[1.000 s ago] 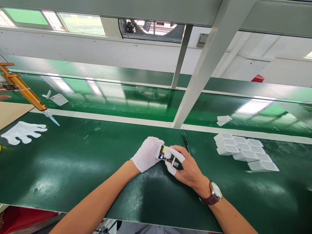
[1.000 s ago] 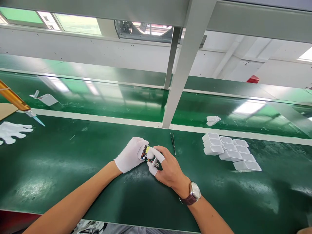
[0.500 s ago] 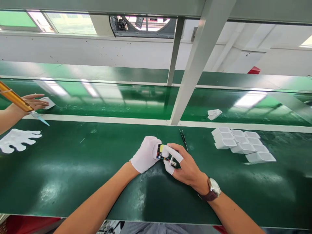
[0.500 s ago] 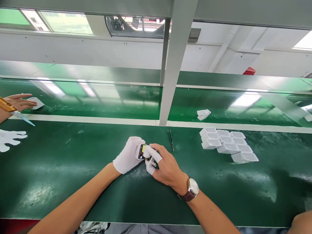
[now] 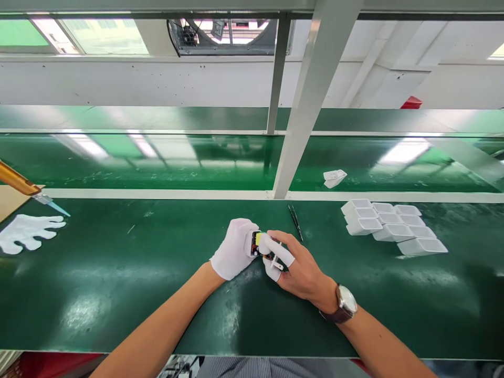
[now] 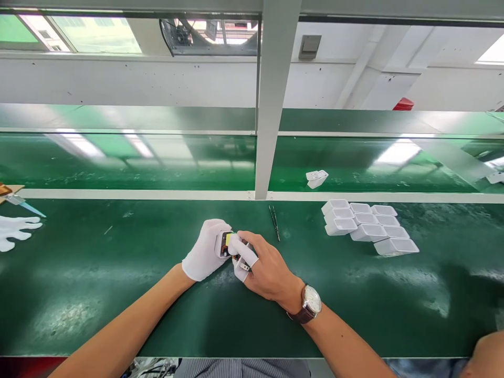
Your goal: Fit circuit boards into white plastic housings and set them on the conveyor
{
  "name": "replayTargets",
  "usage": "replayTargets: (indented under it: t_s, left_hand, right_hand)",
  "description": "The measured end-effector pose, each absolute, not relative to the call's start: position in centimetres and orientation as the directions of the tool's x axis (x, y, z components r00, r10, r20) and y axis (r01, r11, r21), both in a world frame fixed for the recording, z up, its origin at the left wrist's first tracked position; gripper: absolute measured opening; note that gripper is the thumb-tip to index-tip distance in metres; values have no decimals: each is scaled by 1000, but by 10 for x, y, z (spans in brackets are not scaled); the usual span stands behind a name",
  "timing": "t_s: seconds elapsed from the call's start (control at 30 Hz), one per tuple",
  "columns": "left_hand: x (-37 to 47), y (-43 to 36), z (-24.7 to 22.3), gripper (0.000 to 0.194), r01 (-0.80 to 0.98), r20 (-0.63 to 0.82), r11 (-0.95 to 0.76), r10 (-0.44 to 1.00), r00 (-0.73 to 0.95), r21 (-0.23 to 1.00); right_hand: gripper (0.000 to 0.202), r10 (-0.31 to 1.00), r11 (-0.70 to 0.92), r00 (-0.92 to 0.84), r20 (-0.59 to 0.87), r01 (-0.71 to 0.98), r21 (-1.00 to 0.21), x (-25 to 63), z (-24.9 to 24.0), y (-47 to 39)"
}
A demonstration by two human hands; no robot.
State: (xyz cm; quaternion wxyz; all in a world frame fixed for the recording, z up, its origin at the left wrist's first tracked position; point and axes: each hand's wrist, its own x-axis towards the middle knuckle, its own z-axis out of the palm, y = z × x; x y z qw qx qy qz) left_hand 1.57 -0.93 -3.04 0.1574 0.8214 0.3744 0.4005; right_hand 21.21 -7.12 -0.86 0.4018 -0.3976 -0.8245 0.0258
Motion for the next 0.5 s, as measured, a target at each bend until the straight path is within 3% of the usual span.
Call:
replayTargets:
  t_s: [0.27, 0.5]
  left_hand:
    - [15, -8, -35, 45, 462, 602, -728, 682, 414, 507]
    - [16, -8, -36, 46, 433, 550, -691, 723, 419, 579]
  right_hand:
    - [64, 679, 680, -366, 636, 640, -358, 212, -9, -70]
    - [71, 710, 680, -365, 602, 577, -453, 213, -14, -69]
